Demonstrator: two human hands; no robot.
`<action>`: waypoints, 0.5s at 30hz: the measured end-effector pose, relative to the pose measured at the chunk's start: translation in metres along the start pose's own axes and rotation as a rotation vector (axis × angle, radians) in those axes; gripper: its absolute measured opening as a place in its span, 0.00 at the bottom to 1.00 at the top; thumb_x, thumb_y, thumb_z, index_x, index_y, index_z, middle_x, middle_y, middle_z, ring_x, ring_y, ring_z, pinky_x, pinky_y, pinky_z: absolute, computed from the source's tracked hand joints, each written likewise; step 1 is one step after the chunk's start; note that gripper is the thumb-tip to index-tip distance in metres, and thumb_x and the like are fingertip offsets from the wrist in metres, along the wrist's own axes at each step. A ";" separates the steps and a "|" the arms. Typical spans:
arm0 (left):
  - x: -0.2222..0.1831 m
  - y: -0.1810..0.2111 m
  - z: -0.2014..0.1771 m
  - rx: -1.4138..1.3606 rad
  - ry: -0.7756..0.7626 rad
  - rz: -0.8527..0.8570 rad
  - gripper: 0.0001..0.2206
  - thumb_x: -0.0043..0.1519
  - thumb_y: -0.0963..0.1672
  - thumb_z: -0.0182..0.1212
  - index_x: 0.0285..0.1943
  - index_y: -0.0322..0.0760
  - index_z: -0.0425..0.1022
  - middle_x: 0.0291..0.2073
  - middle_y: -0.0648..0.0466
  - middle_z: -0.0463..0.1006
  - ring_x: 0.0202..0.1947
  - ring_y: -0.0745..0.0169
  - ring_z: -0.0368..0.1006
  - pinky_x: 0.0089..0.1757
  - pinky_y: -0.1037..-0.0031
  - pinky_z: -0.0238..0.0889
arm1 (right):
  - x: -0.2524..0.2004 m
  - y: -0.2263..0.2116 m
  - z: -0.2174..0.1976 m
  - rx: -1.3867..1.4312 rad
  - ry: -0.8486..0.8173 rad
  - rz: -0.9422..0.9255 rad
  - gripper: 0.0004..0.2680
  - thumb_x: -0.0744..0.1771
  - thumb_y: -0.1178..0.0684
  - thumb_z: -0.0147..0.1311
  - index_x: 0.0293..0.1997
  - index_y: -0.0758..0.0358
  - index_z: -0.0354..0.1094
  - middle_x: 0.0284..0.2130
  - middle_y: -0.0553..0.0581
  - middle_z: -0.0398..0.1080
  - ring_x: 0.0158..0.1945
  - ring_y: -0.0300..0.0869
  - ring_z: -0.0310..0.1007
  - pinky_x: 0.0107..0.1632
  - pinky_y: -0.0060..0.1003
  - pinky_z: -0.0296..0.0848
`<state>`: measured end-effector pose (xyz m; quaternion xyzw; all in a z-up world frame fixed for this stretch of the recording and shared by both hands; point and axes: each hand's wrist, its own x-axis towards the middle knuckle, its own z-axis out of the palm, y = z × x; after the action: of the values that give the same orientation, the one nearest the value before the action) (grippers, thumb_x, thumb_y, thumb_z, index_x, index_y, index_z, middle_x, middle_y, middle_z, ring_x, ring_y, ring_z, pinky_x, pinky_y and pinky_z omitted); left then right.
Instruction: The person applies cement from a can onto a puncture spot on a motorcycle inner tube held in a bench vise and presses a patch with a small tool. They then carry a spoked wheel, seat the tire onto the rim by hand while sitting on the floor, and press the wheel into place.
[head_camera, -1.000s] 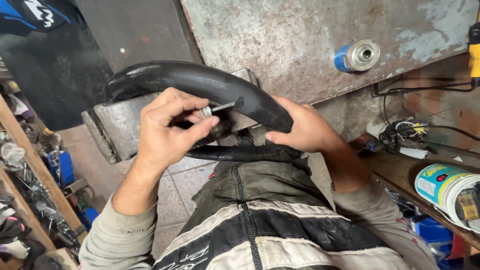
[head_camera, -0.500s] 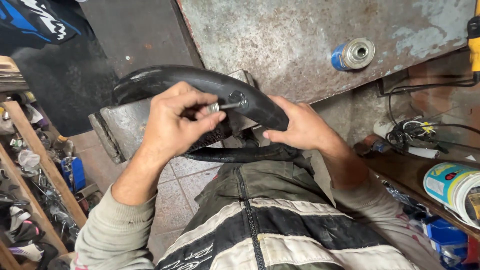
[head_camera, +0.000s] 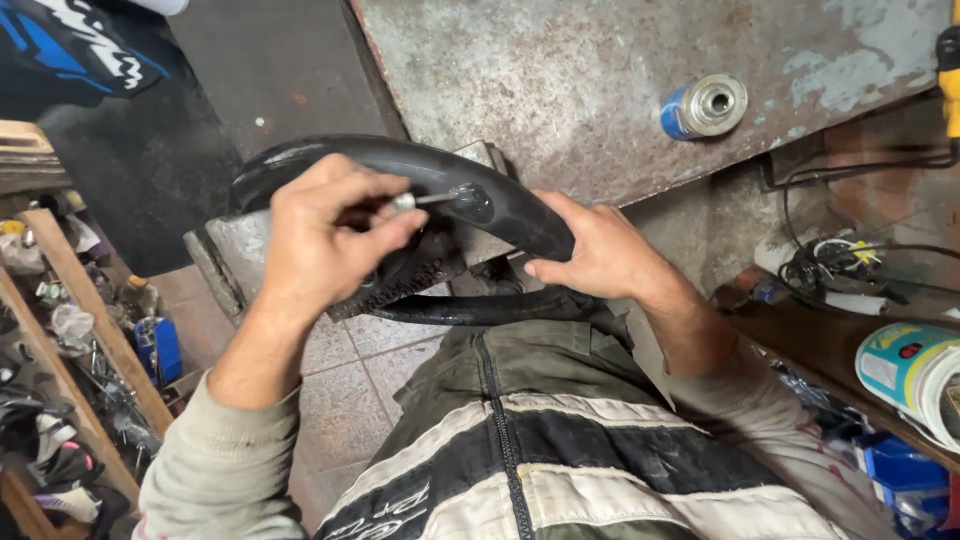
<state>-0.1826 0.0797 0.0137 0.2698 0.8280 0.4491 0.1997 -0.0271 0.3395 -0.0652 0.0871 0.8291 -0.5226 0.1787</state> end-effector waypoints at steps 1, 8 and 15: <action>-0.001 0.001 0.000 0.004 0.006 -0.004 0.12 0.57 0.39 0.76 0.48 0.31 0.83 0.35 0.56 0.76 0.33 0.74 0.74 0.36 0.81 0.71 | -0.001 -0.002 0.002 0.001 -0.006 -0.006 0.31 0.57 0.47 0.69 0.68 0.55 0.60 0.41 0.63 0.79 0.46 0.51 0.82 0.49 0.44 0.77; 0.000 0.001 -0.002 0.030 -0.024 0.015 0.13 0.56 0.39 0.77 0.48 0.32 0.83 0.35 0.57 0.77 0.33 0.74 0.75 0.36 0.83 0.72 | -0.004 0.003 0.007 -0.078 0.073 -0.033 0.32 0.58 0.47 0.70 0.69 0.55 0.57 0.42 0.66 0.78 0.46 0.58 0.80 0.49 0.49 0.76; -0.006 0.001 -0.005 -0.002 -0.020 -0.025 0.13 0.57 0.40 0.76 0.49 0.33 0.82 0.37 0.58 0.77 0.35 0.75 0.76 0.38 0.82 0.73 | -0.006 0.001 0.006 -0.088 0.085 -0.041 0.33 0.57 0.47 0.69 0.69 0.54 0.57 0.42 0.67 0.78 0.46 0.58 0.80 0.49 0.50 0.76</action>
<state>-0.1811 0.0732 0.0174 0.2637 0.8288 0.4448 0.2136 -0.0201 0.3346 -0.0659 0.0844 0.8597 -0.4850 0.1362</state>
